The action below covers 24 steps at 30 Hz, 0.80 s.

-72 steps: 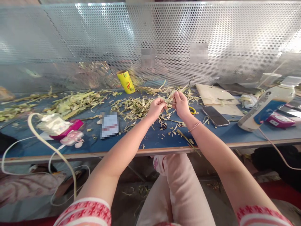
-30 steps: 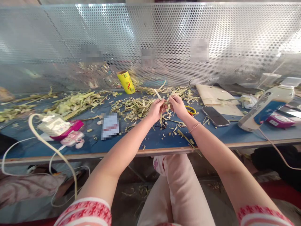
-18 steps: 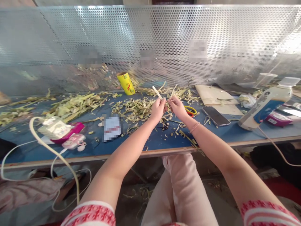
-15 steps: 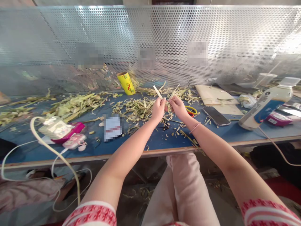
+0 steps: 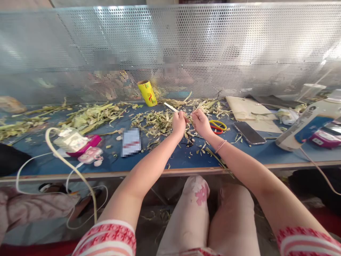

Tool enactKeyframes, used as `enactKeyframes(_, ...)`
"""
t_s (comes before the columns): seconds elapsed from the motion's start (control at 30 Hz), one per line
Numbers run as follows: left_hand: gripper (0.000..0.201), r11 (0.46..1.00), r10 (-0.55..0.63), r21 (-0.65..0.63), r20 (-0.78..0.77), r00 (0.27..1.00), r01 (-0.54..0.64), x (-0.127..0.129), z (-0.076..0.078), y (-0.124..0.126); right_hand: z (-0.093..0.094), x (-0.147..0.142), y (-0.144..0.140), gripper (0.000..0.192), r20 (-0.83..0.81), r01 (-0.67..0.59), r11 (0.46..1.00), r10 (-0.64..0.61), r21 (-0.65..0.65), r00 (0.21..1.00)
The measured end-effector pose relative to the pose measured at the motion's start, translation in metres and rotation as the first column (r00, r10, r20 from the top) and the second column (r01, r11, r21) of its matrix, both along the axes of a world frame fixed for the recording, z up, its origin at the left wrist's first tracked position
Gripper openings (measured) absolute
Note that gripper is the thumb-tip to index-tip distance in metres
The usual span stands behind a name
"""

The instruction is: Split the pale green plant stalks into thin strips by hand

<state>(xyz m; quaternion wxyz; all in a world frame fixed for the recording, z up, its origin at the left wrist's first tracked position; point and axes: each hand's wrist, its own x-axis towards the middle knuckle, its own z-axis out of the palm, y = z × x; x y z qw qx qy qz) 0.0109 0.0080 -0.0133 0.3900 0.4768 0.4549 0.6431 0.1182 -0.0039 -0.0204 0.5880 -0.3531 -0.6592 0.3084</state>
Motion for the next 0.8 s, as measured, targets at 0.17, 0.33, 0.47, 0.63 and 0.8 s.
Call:
enactKeyframes(0.17, 0.020, 0.984, -0.165, -0.045, 0.122, 0.979, 0.171, 0.000, 0.008, -0.008, 0.000, 0.003, 0.003, 0.023, -0.113, -0.002, 0.999, -0.002, -0.041, 0.994)
enactKeyframes(0.33, 0.020, 0.943, -0.316, -0.041, 0.187, 0.930, 0.329, 0.002, 0.011, -0.015, 0.001, 0.006, 0.007, 0.029, -0.202, -0.092, 0.989, 0.066, -0.120, 0.977)
enactKeyframes(0.47, 0.018, 0.923, -0.370, -0.016, 0.247, 0.896, 0.386, 0.001, 0.011, -0.015, 0.005, 0.006, 0.005, 0.027, -0.279, -0.146, 0.978, 0.101, -0.147, 0.955)
enactKeyframes(0.63, 0.025, 0.881, -0.458, 0.026, 0.300, 0.836, 0.473, -0.002, 0.012, -0.013, 0.012, 0.007, 0.001, 0.028, -0.324, -0.181, 0.964, 0.110, -0.196, 0.940)
enactKeyframes(0.8, 0.025, 0.868, -0.470, 0.014, 0.346, 0.812, 0.496, -0.002, 0.015, -0.015, 0.015, 0.009, -0.003, 0.031, -0.361, -0.217, 0.958, 0.137, -0.189, 0.923)
